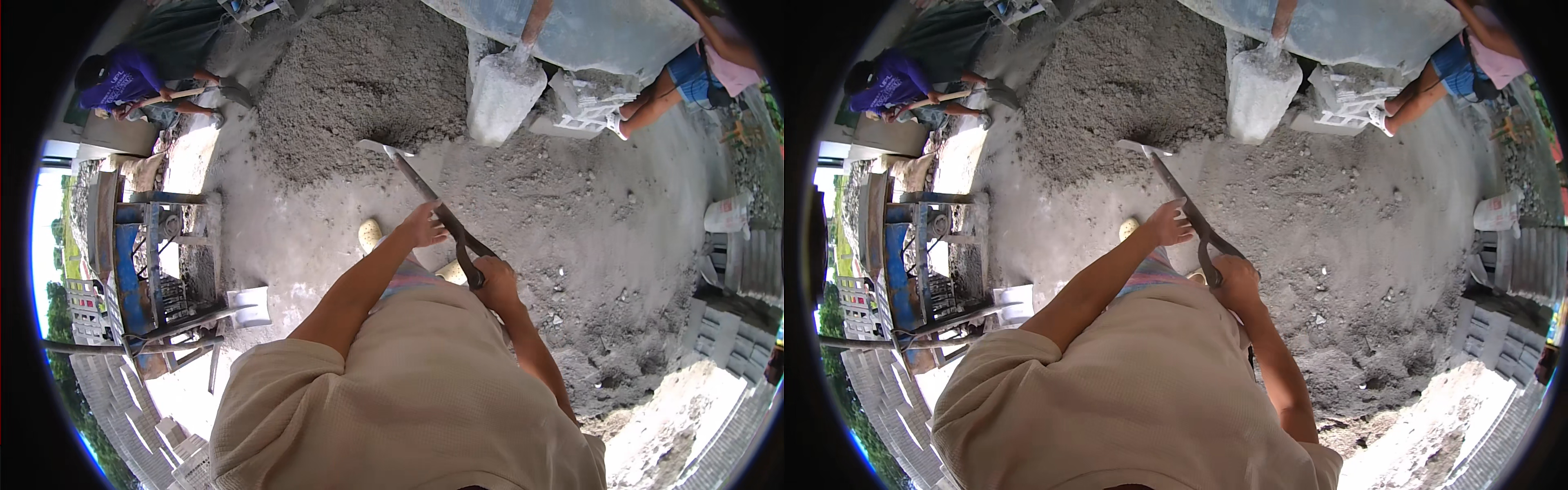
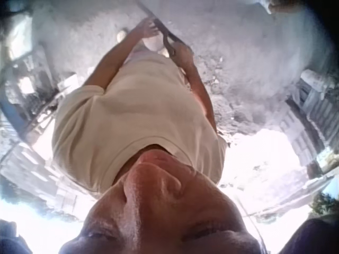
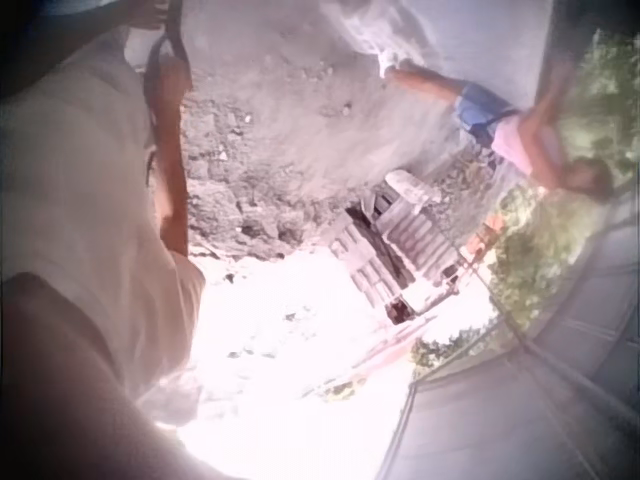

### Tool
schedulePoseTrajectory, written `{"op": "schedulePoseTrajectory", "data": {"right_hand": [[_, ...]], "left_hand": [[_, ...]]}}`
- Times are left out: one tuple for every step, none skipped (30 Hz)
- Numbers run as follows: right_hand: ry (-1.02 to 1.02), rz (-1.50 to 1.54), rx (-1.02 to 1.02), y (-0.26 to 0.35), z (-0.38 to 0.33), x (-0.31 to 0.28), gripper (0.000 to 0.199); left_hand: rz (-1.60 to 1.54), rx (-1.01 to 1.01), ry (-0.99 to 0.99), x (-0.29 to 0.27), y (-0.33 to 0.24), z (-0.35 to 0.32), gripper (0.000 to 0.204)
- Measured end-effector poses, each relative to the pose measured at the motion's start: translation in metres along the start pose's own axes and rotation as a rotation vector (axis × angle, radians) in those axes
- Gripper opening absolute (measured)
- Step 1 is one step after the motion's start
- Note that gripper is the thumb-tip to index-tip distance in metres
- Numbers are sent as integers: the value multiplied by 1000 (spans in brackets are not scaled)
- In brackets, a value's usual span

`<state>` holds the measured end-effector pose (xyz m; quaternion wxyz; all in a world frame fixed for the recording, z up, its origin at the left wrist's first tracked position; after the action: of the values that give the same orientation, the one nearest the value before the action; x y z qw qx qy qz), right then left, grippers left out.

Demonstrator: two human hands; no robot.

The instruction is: The person uses a hoe to mix wet concrete discharged from a cement mixer. They repeatedly pull the material toward themselves and spread it on the ground while two other workers assist nearby.

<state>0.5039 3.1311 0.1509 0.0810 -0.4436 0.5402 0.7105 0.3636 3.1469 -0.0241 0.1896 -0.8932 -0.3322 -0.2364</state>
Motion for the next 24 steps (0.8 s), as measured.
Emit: {"op": "schedulePoseTrajectory", "data": {"right_hand": [[2,4,-13,2,2,2,23],[41,-14,4,8,6,4,24],[78,-32,24,10,8,6,25],[76,-27,18,10,8,8,25],[72,-6,31,8,7,10,27],[66,16,47,6,7,11,29],[58,19,50,4,8,13,29],[52,9,-1,10,10,14,29],[47,-3,-49,15,13,15,28],[38,0,-39,16,15,16,28],[23,10,-33,26,19,10,26],[7,16,-27,33,24,4,23],[0,14,-12,36,26,3,23],[-23,22,23,38,32,1,22],[-47,29,58,39,38,-1,21],[-52,24,60,41,43,-3,21],[-88,47,126,36,48,-7,21],[-120,72,190,32,52,-10,22],[-182,69,209,29,56,-16,21],[-184,60,210,27,63,-19,21],[-158,105,294,18,67,-21,23],[-131,150,379,10,69,-23,25],[-133,139,385,8,73,-30,25],[-128,172,395,7,79,-33,25]], "left_hand": [[-12,4,-102,-12,1,-2,55],[-25,7,-205,-21,1,-9,59],[-27,17,-209,-24,0,-13,59],[-5,14,-176,-23,0,-17,62],[22,10,-141,-22,0,-19,64],[30,12,-142,-25,0,-21,64],[44,17,-125,-26,0,-24,63],[57,19,-108,-29,1,-24,61],[68,14,-109,-31,2,-22,61],[74,10,-113,-34,3,-20,59],[79,2,-118,-38,5,-17,57],[90,-10,-116,-34,6,-20,57],[134,-48,-67,-25,8,-21,50],[173,-73,-19,-18,7,-22,44],[178,-73,-15,-16,3,-18,44],[135,-90,-9,-11,0,-13,42],[93,-109,-2,-7,-3,-7,40],[94,-111,3,-4,-7,-3,40],[109,-75,10,0,-15,2,38],[124,-40,19,6,-23,8,37],[96,-25,4,9,-26,13,34],[94,-28,13,14,-30,17,34],[103,-4,38,22,-35,23,31],[109,26,56,26,-43,26,29]]}}
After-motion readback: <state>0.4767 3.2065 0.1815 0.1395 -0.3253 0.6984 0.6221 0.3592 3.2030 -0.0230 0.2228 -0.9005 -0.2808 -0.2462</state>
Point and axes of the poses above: each hand's wrist, its own z-axis towards the middle knuckle, its own x-axis out of the palm, y = z × x, the point moved 8 cm from there along z, towards the middle knuckle, and after that the axes turned 2 degrees about -z, right-handed, at the moved point
